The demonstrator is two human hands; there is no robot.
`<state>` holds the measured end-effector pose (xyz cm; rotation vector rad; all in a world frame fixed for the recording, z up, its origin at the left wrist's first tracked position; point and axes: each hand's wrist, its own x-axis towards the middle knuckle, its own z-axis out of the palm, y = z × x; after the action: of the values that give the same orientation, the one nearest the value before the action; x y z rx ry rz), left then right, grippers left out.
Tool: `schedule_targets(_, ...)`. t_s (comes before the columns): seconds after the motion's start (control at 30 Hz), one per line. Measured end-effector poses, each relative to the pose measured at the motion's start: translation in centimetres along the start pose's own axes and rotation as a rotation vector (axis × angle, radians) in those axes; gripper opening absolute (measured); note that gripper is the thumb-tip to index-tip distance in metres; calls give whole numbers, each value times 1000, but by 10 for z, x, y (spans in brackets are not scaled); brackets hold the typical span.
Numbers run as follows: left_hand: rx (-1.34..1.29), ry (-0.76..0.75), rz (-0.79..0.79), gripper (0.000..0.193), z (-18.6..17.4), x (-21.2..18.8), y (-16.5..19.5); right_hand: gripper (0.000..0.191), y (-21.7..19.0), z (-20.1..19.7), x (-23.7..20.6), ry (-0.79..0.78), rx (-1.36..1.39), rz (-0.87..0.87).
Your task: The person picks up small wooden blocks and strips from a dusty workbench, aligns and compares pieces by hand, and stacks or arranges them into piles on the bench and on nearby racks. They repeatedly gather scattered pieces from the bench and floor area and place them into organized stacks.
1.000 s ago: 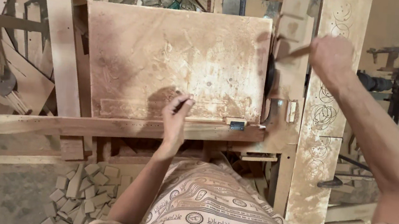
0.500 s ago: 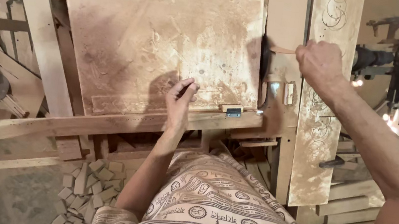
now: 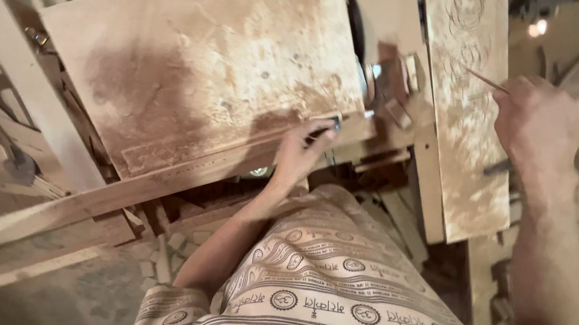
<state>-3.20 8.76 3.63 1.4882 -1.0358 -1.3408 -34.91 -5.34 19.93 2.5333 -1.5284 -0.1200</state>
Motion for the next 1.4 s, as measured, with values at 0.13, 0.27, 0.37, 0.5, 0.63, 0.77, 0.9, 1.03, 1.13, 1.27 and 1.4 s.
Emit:
schedule_targets(0.13, 33, -483, -273, 56, 47, -10, 0, 20, -53, 24, -103, -87, 791, 578)
schedule_targets(0.27, -495, -553, -100, 42, 79, -21, -11, 25, -128, 58, -165, -174, 1035, 438)
schedule_targets(0.37, -435, -359, -165, 32, 73, -26, -23, 29, -118, 88, -154, -113, 1379, 203)
schedule_targets(0.5, -309, 20, -493, 23, 26, -23, -34, 31, -112, 147, -94, 97, 824, 643)
schedule_targets(0.63, -276, 164, -122, 20, -22, -28, -38, 38, -121, 191, -64, 277, 490, 516)
schedule_targets(0.77, -429, 216, -116, 20, -45, -38, -49, 26, -129, 203, -83, 254, 522, 526)
schedule_targets(0.9, -570, 240, -180, 17, -50, -40, -61, 31, -110, 198, -104, 197, 340, 703)
schedule_targets(1.03, -366, 208, -226, 20, -46, -41, -58, 38, -81, 188, -109, 234, 610, 911)
schedule_targets(1.13, -310, 99, -318, 21, -45, -47, -46, 38, -53, 177, -115, -270, 856, 1151)
schedule_targets(1.27, -142, -42, -262, 16, -47, -47, -30, 29, 25, 169, -119, 153, 824, 1337)
schedule_targets(1.4, -114, -115, -167, 18, -47, -34, -27, 21, 33, 165, -128, 502, 1353, 1170)
